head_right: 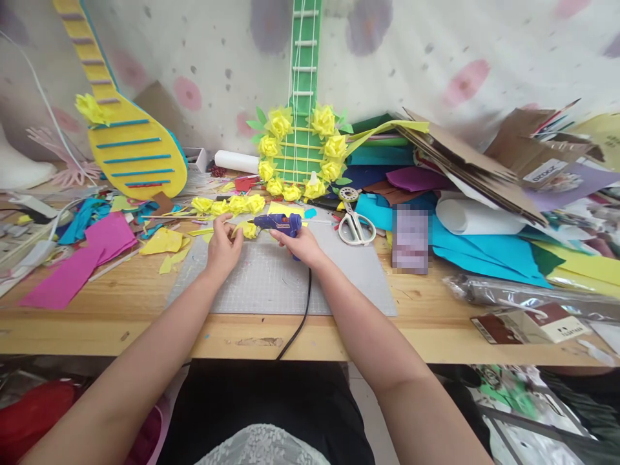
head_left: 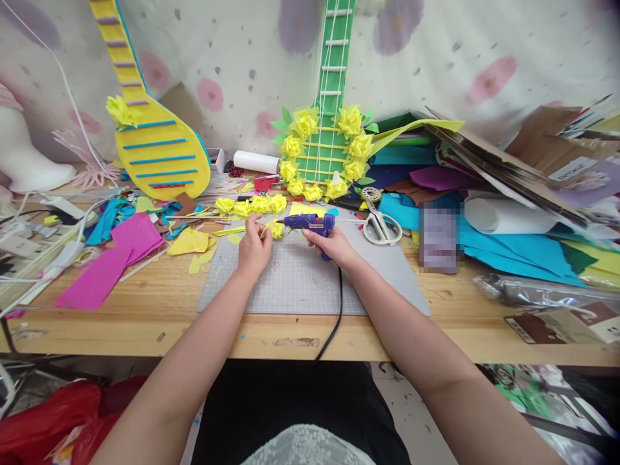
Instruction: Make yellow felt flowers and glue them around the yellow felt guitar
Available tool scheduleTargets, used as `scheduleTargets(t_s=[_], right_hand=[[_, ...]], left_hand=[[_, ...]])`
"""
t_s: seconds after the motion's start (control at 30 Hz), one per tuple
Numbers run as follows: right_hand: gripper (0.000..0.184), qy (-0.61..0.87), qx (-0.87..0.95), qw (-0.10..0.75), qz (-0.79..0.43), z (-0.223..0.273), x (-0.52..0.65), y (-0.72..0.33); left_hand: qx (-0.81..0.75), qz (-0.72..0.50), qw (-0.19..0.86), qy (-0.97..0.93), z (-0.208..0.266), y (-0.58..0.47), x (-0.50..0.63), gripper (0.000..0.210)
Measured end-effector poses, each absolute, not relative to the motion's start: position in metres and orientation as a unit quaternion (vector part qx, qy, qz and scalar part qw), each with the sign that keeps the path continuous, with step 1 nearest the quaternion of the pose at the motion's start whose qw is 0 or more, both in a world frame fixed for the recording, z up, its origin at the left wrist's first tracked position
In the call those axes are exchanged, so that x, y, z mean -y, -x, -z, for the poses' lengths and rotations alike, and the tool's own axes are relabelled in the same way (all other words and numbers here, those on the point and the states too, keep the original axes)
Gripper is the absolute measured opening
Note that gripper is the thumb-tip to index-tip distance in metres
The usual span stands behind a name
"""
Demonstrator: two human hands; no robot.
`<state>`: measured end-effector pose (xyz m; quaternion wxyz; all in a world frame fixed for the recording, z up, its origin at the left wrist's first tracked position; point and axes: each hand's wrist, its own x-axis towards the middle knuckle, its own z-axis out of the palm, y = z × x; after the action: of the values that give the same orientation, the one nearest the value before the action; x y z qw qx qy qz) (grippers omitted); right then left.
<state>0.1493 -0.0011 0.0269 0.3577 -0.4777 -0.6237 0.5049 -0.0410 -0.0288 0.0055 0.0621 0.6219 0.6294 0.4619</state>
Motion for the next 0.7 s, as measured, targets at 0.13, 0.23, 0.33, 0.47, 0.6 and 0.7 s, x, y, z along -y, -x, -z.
scheduleTargets(t_s=[0.13, 0.23, 0.33, 0.47, 0.6, 0.7], right_hand=[[0.040, 0.488, 0.635, 0.339, -0.493, -0.0258, 0.0007, -0.1488], [0.039, 0.494, 0.636, 0.334, -0.490, -0.0251, 0.0002, -0.1483], [0.038, 0.500, 0.634, 0.332, -0.488, -0.0242, -0.0005, -0.1480], [0.037, 0.496, 0.631, 0.337, -0.493, -0.0230, -0.0009, -0.1480], [0.035, 0.491, 0.628, 0.344, -0.496, -0.0226, -0.0007, -0.1477], [0.035, 0.489, 0.627, 0.346, -0.498, -0.0232, -0.0002, -0.1474]], left_hand=[[-0.619, -0.473, 0.055, -0.624, -0.0017, 0.0426, 0.0272, 0.033], [-0.621, -0.474, 0.059, -0.621, -0.0012, 0.0426, 0.0270, 0.033], [-0.617, -0.476, 0.059, -0.623, -0.0009, 0.0422, 0.0270, 0.033], [-0.616, -0.471, 0.058, -0.629, -0.0007, 0.0418, 0.0272, 0.033], [-0.612, -0.467, 0.060, -0.635, -0.0010, 0.0412, 0.0275, 0.032], [-0.605, -0.462, 0.064, -0.645, -0.0014, 0.0402, 0.0280, 0.033]])
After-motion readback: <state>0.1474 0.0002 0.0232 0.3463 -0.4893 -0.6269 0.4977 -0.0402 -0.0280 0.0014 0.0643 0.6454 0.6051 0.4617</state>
